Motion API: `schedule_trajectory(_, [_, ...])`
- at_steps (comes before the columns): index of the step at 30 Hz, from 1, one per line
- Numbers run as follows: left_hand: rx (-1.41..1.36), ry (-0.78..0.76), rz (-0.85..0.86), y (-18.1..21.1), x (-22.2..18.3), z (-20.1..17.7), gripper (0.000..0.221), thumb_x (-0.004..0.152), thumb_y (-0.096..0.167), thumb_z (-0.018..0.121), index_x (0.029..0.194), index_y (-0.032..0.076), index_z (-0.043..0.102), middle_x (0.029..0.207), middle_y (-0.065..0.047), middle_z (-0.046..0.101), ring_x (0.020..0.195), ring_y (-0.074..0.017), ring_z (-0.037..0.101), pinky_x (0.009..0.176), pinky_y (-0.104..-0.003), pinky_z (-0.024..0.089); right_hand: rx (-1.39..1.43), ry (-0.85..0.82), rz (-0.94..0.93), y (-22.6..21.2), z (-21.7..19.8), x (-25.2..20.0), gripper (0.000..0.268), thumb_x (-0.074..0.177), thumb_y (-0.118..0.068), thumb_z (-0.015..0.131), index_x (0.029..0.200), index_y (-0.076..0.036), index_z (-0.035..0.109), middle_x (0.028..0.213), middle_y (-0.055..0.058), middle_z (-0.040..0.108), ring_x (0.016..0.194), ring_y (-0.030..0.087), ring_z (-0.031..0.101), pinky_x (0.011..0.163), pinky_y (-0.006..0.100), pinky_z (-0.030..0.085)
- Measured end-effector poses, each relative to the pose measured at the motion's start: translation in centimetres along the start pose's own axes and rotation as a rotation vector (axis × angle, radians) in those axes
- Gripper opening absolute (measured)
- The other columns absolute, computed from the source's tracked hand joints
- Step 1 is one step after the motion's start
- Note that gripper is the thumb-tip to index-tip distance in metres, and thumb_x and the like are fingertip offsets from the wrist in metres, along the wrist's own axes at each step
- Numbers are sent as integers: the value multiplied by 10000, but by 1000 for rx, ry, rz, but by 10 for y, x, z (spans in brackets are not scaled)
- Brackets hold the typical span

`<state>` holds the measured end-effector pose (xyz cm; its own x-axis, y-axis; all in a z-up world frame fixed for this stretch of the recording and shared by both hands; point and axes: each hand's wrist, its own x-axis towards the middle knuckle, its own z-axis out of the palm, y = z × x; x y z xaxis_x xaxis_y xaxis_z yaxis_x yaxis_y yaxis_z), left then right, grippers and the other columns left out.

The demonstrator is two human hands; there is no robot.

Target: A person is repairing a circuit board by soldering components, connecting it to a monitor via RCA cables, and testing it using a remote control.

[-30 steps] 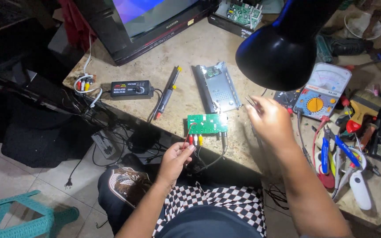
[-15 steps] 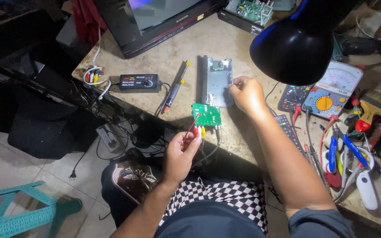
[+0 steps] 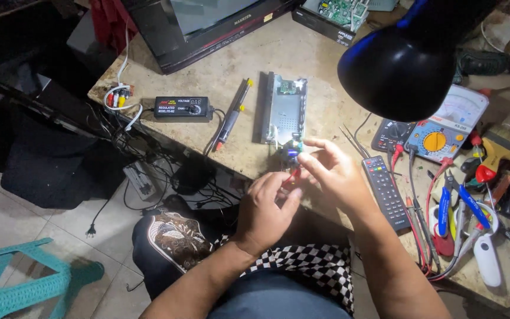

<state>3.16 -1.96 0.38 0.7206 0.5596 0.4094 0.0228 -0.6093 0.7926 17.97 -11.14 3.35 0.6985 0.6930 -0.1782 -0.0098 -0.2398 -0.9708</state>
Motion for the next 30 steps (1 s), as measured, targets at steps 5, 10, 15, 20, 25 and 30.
schedule_trajectory(5, [2, -94, 52, 2, -3, 9, 229, 877, 200, 760, 1070, 93, 696, 880, -82, 705, 806, -310, 726, 698, -410, 588, 22, 51, 10, 3, -7, -14, 464, 965, -153, 695, 1387, -5, 573, 888, 178, 742, 658, 184, 680, 594, 298, 608])
schedule_trajectory(10, [-64, -164, 36, 14, -9, 9, 237, 912, 177, 726, 1134, 97, 700, 865, -82, 683, 759, -294, 723, 654, -384, 594, 162, 133, 81, 12, -13, -26, 431, 984, -103, 656, 1385, 3, 541, 917, 155, 715, 664, 159, 682, 572, 264, 598])
schedule_trajectory(15, [-185, -356, 99, 16, -36, 25, 362, 975, 193, 640, 1279, -3, 650, 1236, -150, 726, 1102, -317, 703, 978, -424, 539, -16, 158, 392, 16, -24, -29, 391, 1016, -180, 582, 1391, -73, 548, 826, 81, 617, 677, 199, 627, 605, 306, 547])
schedule_trajectory(20, [-158, -412, 130, 9, -36, 21, 241, 947, 206, 697, 1145, 74, 732, 1126, -97, 764, 1015, -269, 738, 876, -383, 569, 158, 141, 464, 24, -32, -37, 510, 955, -146, 632, 1446, -79, 512, 868, 75, 598, 656, 168, 583, 574, 270, 467])
schedule_trajectory(25, [-139, -239, 68, -23, 11, 11, 196, 950, 156, 678, 1108, 47, 721, 1053, -121, 771, 927, -227, 748, 836, -339, 632, 183, 74, 444, 42, -41, -37, 681, 908, -65, 656, 1551, -56, 431, 1077, 92, 594, 852, 199, 658, 695, 291, 567])
schedule_trajectory(30, [15, -191, -89, -82, 82, 4, 499, 893, 66, 702, 1370, 56, 556, 1352, -151, 536, 1276, -284, 536, 1137, -408, 476, 82, 86, 446, 38, -42, -38, 664, 894, -97, 690, 1524, -57, 484, 1090, 74, 618, 932, 186, 683, 795, 275, 590])
